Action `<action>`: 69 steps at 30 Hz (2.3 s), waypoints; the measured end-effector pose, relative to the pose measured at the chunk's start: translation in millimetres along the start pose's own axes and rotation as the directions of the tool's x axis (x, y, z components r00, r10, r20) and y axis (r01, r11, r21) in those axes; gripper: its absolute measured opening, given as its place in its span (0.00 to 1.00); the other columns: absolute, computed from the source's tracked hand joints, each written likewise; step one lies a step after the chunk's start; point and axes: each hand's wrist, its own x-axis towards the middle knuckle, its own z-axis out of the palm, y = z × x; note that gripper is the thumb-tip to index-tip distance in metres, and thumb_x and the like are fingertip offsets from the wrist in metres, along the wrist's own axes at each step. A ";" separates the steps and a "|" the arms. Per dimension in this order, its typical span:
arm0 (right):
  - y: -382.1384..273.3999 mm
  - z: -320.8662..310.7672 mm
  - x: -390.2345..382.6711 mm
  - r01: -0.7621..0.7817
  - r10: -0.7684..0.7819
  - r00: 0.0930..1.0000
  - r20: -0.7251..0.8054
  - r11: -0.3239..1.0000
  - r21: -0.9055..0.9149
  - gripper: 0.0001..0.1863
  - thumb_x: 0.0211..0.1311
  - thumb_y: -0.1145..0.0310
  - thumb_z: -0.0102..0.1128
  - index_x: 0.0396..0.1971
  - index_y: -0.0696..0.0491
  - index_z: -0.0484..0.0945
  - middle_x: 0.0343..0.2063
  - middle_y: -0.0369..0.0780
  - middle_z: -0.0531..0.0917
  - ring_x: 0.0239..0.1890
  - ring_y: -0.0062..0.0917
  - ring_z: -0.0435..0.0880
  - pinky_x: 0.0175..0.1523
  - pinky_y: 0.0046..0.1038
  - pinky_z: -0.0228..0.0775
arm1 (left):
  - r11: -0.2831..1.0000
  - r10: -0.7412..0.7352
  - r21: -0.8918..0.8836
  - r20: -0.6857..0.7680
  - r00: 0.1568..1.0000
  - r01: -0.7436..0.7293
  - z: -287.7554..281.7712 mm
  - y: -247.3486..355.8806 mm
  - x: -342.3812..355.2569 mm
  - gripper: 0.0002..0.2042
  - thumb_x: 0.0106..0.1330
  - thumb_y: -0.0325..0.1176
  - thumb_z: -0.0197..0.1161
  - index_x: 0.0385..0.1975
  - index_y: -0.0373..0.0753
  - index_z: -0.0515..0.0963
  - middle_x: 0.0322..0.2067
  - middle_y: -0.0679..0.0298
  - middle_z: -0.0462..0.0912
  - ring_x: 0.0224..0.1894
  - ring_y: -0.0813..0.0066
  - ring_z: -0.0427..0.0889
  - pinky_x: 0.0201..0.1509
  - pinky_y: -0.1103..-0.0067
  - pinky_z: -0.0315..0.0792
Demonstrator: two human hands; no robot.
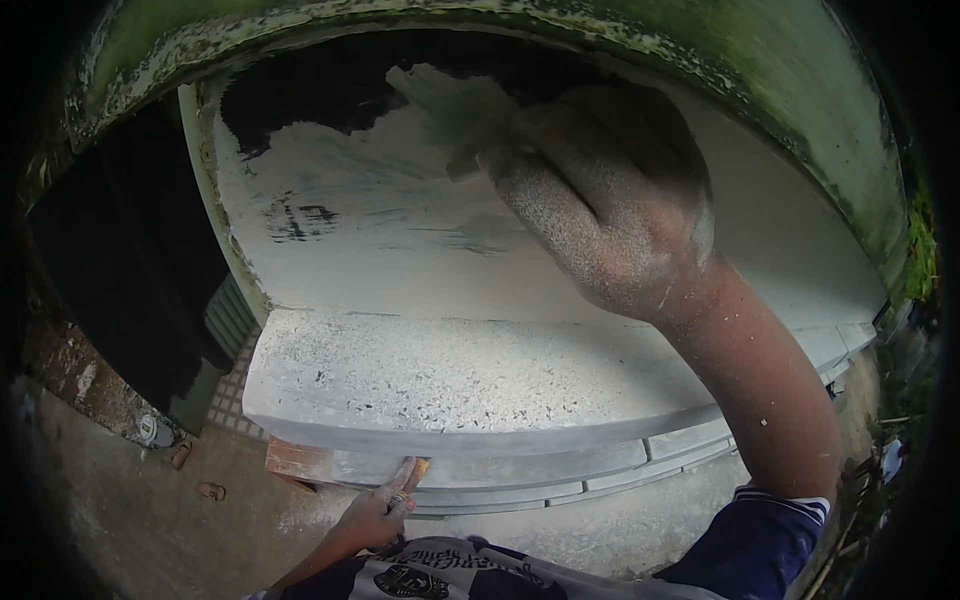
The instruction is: The person applies and smooths plaster onto a wall using a putty knife.
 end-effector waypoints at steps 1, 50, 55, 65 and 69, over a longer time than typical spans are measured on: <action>-4.5 2.8 2.8 0.000 0.000 1.000 -0.001 1.000 0.001 0.09 0.52 0.69 0.70 0.35 0.52 0.86 0.34 0.39 0.85 0.38 0.29 0.86 0.42 0.34 0.80 | 0.997 0.072 0.022 -0.072 0.995 -0.070 3.0 -2.0 0.0 0.36 0.76 0.46 0.55 0.81 0.51 0.50 0.44 0.30 0.84 0.49 0.26 0.81 0.59 0.52 0.75; -14.2 -16.2 -40.7 -0.105 0.106 0.983 0.150 0.994 -0.015 0.16 0.50 0.75 0.68 0.42 0.57 0.85 0.36 0.43 0.83 0.39 0.32 0.84 0.41 0.36 0.81 | 0.999 -0.049 -0.011 -0.039 0.998 0.049 -0.3 5.8 -0.9 0.37 0.75 0.39 0.60 0.81 0.50 0.52 0.32 0.46 0.87 0.29 0.57 0.89 0.41 0.66 0.81; -29.4 10.4 -9.8 -0.229 0.234 0.972 -0.032 0.965 0.127 0.16 0.52 0.86 0.64 0.42 0.58 0.82 0.35 0.42 0.83 0.36 0.35 0.84 0.39 0.36 0.80 | 0.975 -0.183 -0.109 0.114 0.976 0.196 -10.1 17.2 -2.4 0.38 0.76 0.45 0.58 0.81 0.47 0.49 0.36 0.41 0.88 0.30 0.49 0.89 0.50 0.63 0.80; -17.2 7.4 -8.9 -0.175 0.176 0.984 -0.008 0.984 0.044 0.19 0.45 0.86 0.59 0.40 0.58 0.83 0.35 0.41 0.83 0.35 0.33 0.84 0.37 0.36 0.78 | 0.984 -0.056 -0.167 0.054 0.997 0.064 -1.4 3.5 -1.1 0.38 0.76 0.45 0.57 0.82 0.48 0.48 0.50 0.33 0.84 0.55 0.34 0.82 0.61 0.60 0.74; -47.1 26.5 3.0 -0.171 0.184 0.981 -0.057 0.968 0.182 0.14 0.50 0.82 0.63 0.39 0.54 0.82 0.35 0.38 0.84 0.36 0.31 0.84 0.40 0.34 0.79 | 0.986 -0.107 -0.120 0.099 0.989 0.118 -8.7 7.7 -0.2 0.38 0.76 0.45 0.57 0.82 0.49 0.48 0.52 0.34 0.83 0.55 0.33 0.82 0.62 0.59 0.74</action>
